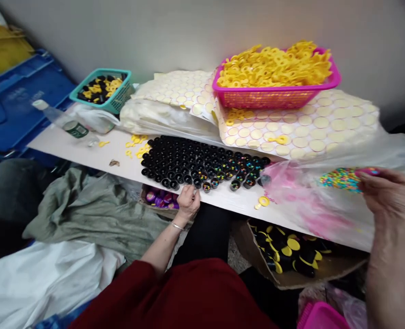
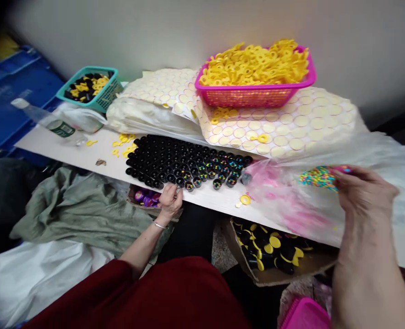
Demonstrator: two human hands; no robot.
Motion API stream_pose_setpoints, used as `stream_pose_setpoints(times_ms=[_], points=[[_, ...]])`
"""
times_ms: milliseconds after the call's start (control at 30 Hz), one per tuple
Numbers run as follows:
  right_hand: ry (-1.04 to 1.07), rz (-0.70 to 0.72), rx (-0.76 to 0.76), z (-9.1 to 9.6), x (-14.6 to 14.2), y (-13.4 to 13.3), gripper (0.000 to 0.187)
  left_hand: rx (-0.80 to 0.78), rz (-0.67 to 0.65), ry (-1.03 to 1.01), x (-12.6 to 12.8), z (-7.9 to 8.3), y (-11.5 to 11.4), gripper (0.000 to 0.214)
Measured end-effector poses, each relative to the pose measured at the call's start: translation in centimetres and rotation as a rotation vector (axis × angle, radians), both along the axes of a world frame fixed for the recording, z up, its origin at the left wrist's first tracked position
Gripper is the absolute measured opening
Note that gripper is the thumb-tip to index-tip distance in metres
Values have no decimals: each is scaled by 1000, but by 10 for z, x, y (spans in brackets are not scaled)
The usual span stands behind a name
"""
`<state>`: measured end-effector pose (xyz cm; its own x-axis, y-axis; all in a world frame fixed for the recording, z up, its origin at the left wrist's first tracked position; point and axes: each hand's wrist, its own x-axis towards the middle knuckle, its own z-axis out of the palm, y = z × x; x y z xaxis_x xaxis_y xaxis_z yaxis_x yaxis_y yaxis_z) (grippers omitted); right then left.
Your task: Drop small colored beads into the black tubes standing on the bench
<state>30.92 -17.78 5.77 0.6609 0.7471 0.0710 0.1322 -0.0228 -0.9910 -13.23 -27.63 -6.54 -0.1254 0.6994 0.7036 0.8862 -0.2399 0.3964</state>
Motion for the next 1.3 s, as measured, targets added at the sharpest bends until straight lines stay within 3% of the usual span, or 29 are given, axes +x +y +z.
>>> stream_pose_setpoints(times_ms=[100, 233, 367, 500, 767, 1000, 1100, 1200, 1300], points=[[95, 98, 39, 13, -43, -16, 40, 33, 8, -10, 1, -7, 1, 14], [200, 337, 30, 23, -127, -34, 36, 45, 21, -32, 0, -16, 2, 18], [188, 680, -74, 11, -203, -36, 32, 23, 24, -33, 1, -18, 2, 18], [40, 882, -106, -8, -248, -24, 29, -2, 23, -40, 1, -18, 2, 16], [-449, 985, -102, -33, -274, 0, 15, 70, 22, -20, 2, -23, 2, 14], [-1248, 1035, -98, -10, -279, -1, 23, 61, 5, -42, 2, -27, 2, 15], [-1494, 1071, -85, -1, -285, -3, 21, 30, 4, -51, 2, -25, 2, 16], [-1590, 1082, -59, 3, -291, -5, 18, 30, 33, -11, 2, -22, 2, 16], [-1511, 1056, -51, 6, -287, -6, 21, 60, 33, 30, 1, -19, 2, 15]])
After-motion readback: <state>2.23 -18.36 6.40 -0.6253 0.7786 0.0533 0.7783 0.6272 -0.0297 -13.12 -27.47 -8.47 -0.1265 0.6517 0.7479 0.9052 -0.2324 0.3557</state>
